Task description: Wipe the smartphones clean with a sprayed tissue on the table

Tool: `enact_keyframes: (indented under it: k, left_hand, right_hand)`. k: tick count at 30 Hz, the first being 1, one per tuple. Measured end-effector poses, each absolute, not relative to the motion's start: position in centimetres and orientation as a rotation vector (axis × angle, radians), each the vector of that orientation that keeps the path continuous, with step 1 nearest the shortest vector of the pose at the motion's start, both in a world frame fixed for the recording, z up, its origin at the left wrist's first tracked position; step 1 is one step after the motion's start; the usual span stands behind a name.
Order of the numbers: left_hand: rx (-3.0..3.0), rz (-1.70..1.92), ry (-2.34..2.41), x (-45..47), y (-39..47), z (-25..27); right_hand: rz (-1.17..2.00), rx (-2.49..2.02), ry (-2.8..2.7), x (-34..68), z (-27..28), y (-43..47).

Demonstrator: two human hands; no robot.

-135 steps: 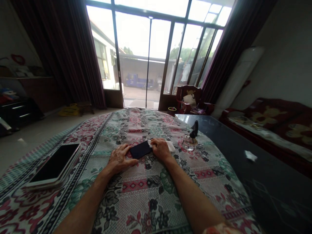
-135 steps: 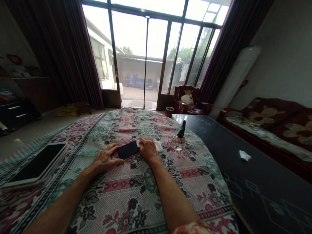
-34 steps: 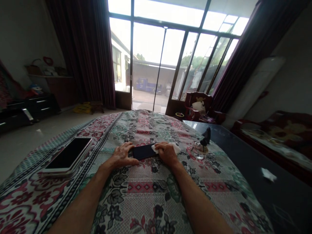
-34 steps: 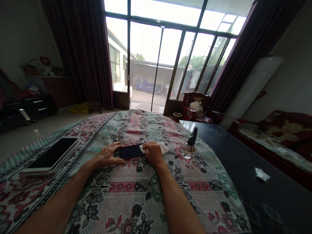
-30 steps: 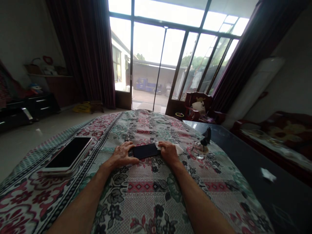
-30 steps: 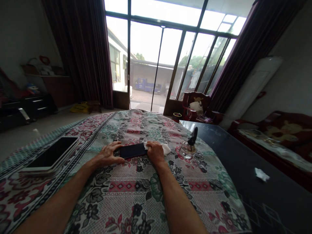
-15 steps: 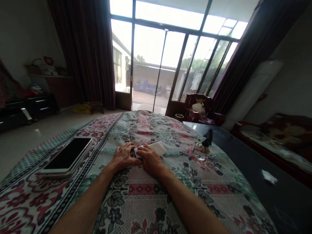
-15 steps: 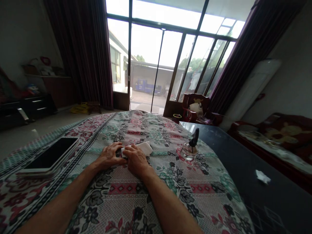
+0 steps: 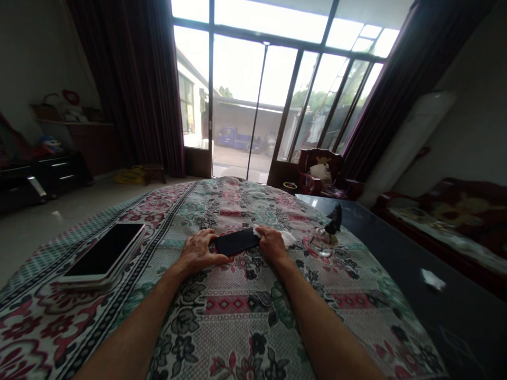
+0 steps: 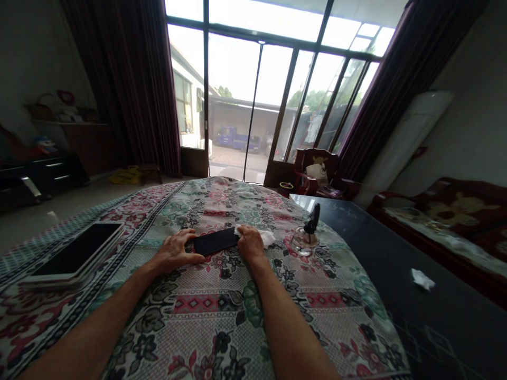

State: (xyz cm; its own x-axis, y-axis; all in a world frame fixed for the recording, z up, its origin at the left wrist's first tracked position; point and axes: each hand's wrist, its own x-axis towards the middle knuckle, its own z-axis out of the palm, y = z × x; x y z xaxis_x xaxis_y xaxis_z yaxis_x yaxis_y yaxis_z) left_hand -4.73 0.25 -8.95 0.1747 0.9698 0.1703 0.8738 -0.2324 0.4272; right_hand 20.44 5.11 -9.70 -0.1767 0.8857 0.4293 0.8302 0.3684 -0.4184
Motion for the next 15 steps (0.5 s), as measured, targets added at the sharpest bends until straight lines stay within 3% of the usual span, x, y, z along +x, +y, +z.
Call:
enact_keyframes:
  k: [6,15]
  left_hand:
    - [2.206,0.608,1.796,-4.6,0.2,-8.9]
    - [2.227,0.613,1.805,-4.7,0.4,-9.3]
  right_hand:
    - [0.096,-1.407,-1.974,20.0,-9.5,4.4]
    - [0.170,-0.984,-2.365,14.0,-8.8,0.1]
